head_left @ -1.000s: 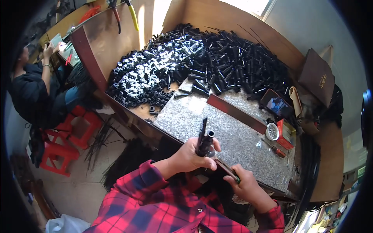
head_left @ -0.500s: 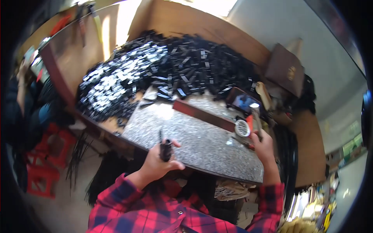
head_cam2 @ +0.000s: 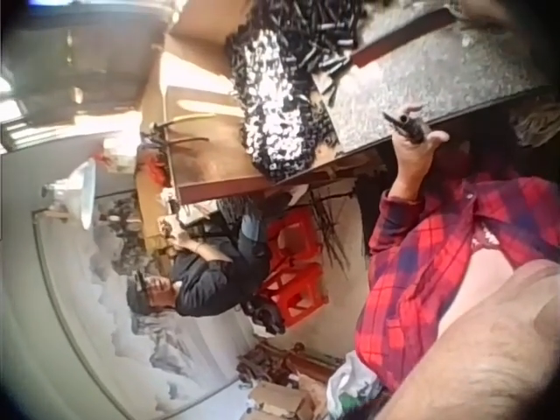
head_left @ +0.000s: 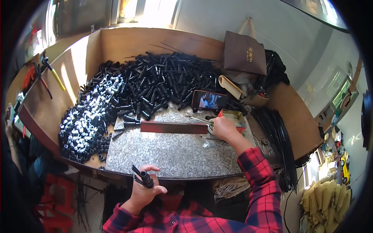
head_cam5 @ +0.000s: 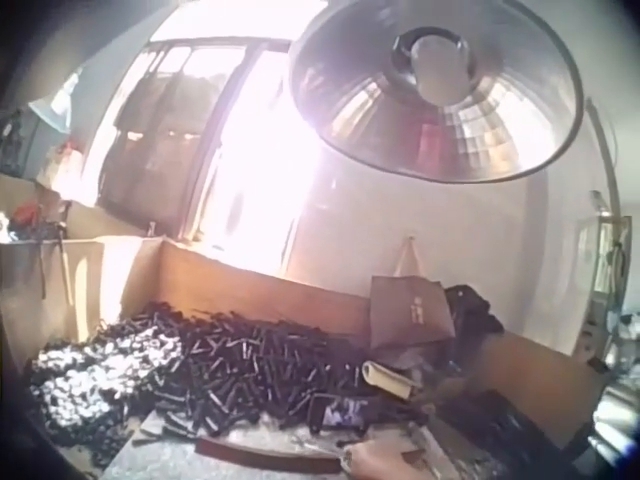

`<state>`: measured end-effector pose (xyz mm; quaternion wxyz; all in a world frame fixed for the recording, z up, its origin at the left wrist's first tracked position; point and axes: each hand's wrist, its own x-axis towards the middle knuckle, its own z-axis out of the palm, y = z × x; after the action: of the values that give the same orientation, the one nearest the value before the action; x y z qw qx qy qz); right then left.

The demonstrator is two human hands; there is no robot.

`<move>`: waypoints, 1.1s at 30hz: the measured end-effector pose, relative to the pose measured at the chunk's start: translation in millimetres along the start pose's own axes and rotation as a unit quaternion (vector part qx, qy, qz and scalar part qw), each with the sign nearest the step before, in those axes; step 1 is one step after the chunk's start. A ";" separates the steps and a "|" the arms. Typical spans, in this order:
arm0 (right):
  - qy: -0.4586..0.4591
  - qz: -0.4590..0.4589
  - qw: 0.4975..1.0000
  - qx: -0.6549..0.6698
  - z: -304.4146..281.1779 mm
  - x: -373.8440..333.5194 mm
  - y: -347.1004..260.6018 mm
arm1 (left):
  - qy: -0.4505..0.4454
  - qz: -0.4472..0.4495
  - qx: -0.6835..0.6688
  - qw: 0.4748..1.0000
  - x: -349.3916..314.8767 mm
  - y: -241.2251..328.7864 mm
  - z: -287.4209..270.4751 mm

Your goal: Assembling bundles of black plastic strips and securing them with metal clips using pliers.

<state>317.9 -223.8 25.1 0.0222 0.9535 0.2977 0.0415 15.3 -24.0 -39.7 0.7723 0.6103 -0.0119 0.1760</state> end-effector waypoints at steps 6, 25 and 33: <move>-0.009 -0.019 1.000 0.001 4.3 5.2 2.3 | -0.008 0.027 0.061 0.998 2.6 -4.2 -1.4; 0.183 -0.126 0.936 0.272 10.6 -16.2 -13.3 | 0.005 0.022 0.027 0.999 2.0 5.8 9.9; -0.053 -0.117 0.855 0.502 -13.8 -137.8 -145.9 | -0.019 -0.024 -0.060 0.998 4.2 1.1 15.9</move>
<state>121.2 -182.1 20.0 -0.4394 0.7940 0.3854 -0.1671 22.0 -37.8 -33.6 0.8109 0.5666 -0.0222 0.1449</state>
